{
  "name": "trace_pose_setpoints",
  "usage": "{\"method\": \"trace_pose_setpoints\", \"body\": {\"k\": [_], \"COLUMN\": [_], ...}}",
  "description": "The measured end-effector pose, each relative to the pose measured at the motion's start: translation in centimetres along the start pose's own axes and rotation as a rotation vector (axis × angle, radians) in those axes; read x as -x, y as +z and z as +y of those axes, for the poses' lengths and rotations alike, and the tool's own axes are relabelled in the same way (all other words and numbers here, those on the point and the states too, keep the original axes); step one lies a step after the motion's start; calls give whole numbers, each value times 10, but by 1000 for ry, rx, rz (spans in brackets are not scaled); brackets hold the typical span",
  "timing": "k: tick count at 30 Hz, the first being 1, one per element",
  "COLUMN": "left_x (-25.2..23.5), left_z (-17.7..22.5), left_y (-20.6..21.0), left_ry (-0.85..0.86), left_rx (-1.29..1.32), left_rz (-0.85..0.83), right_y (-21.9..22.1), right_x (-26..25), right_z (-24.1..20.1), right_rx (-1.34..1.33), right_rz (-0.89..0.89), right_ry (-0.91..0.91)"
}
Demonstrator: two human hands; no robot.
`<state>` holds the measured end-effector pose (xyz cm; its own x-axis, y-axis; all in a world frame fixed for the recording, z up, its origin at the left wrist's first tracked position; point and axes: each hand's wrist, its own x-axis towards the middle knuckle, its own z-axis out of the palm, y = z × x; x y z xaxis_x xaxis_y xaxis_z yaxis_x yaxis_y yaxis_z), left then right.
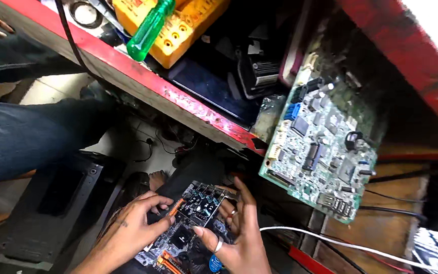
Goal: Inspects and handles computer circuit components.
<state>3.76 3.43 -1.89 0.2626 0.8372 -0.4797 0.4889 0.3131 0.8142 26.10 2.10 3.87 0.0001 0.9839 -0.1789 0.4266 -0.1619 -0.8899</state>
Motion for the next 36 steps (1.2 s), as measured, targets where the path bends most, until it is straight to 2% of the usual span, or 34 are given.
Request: {"method": "trace_pose_setpoints", "body": {"k": [9,17,23,30,36], "left_x": [-5,-7,-7,-7,-5], "left_z": [-6,-7,-8,-2,-4], "left_y": [3,2,4,1,4], "left_ry": [-3,-24,-32,-85,-85], "left_rx": [45,90,111,134,199], "left_rz": [-5,-53,-43,-85,-67], "right_y": [-3,-6,-3,-4,-2], "right_x": [-6,-8,-10,-17,-24], "right_z": [-5,-23,-22,-26,-29], "right_rx": [31,204,171,225,156], "right_rz": [-23,-78,-90,-138,-165], "right_ry": [79,57,56,134,187]}}
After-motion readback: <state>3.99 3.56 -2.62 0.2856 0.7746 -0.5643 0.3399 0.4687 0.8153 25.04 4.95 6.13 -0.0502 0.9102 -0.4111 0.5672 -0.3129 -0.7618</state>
